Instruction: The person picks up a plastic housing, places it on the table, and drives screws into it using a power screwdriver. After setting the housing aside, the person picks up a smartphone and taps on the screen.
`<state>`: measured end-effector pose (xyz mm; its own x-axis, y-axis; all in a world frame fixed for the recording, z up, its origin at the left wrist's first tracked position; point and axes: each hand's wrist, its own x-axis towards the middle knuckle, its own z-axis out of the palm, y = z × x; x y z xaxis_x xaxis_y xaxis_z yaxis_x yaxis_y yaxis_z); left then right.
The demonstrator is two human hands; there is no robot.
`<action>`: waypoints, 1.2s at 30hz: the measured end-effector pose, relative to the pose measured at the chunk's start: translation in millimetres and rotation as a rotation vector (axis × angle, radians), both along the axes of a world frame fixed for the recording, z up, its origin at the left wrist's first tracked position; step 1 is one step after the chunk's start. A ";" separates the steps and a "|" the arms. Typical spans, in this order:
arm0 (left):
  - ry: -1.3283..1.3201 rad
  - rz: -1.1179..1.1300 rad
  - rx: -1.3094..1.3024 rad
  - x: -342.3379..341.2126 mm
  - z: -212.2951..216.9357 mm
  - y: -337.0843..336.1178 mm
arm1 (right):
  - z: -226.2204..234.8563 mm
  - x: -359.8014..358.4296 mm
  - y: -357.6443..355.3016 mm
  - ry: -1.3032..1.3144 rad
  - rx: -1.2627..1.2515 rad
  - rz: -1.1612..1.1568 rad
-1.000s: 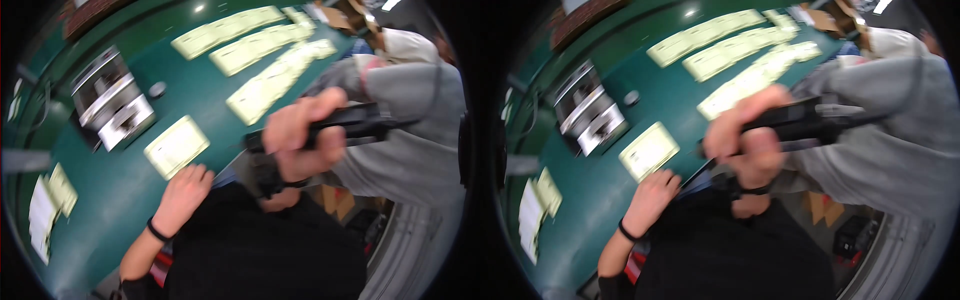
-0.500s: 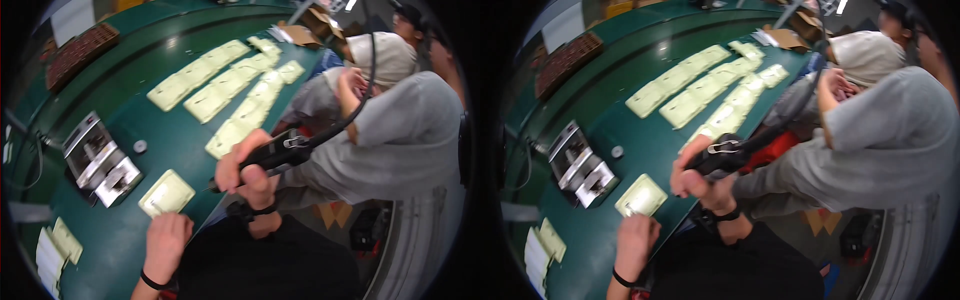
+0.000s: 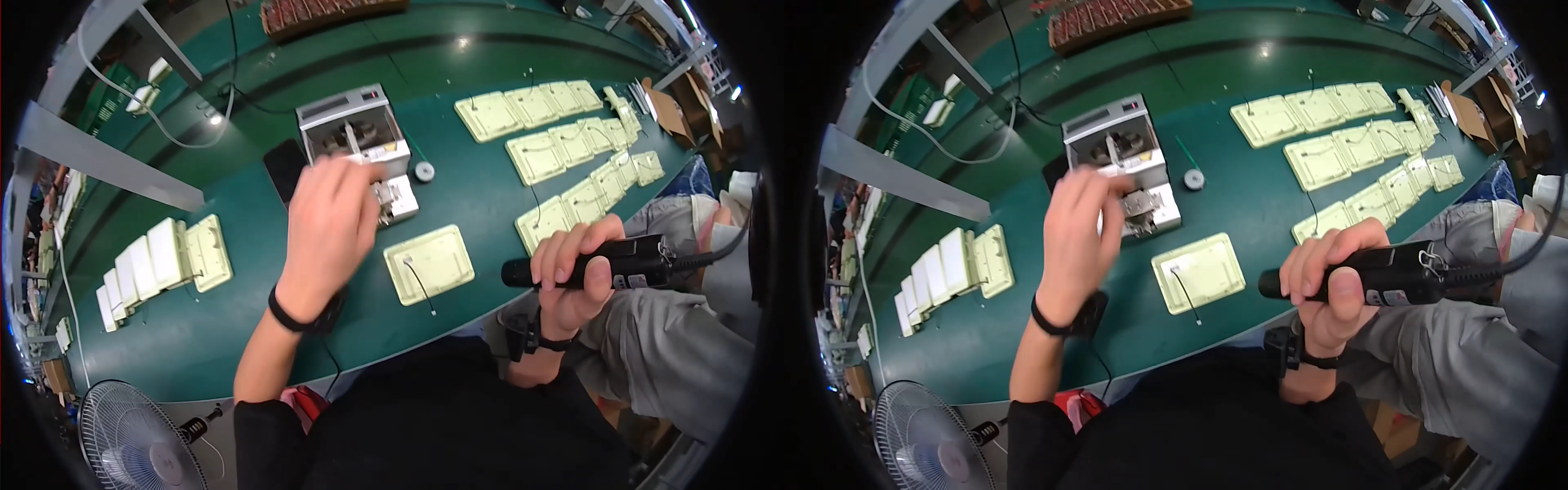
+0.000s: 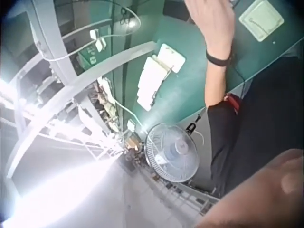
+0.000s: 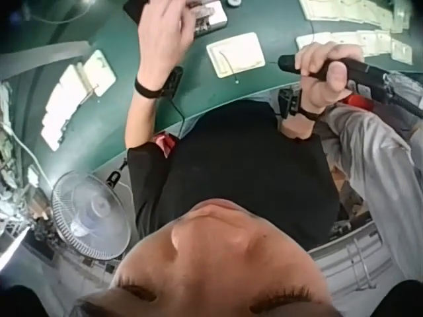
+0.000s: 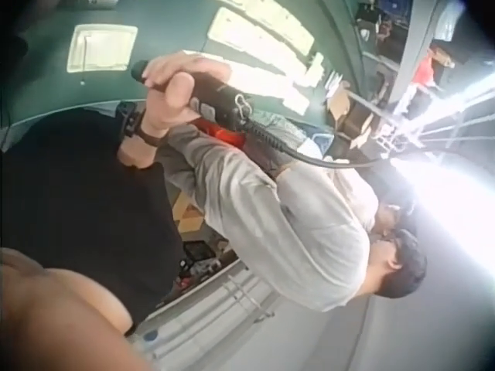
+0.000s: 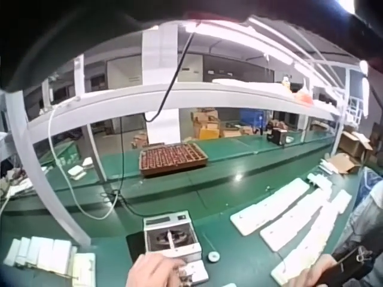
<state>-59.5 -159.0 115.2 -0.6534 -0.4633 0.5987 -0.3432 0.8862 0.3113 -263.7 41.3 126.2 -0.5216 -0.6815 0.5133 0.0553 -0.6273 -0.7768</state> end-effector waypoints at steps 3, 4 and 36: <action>-0.177 -0.336 0.259 35.5 -49.1 58.9 | 6.1 12.4 -12.4 0.061 -0.045 0.031; -0.249 -0.413 0.257 35.3 -61.7 74.0 | 7.3 19.1 -19.9 0.085 -0.080 0.059; -0.563 -0.163 -0.179 62.4 -113.2 134.4 | -44.1 117.9 -118.5 0.216 0.155 0.163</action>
<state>2.9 -24.6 2.0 -0.9461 -0.2549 0.1999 -0.2673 0.9629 -0.0375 -145.8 -77.2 82.1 -0.2894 -0.8258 0.4840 -0.0319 -0.4971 -0.8671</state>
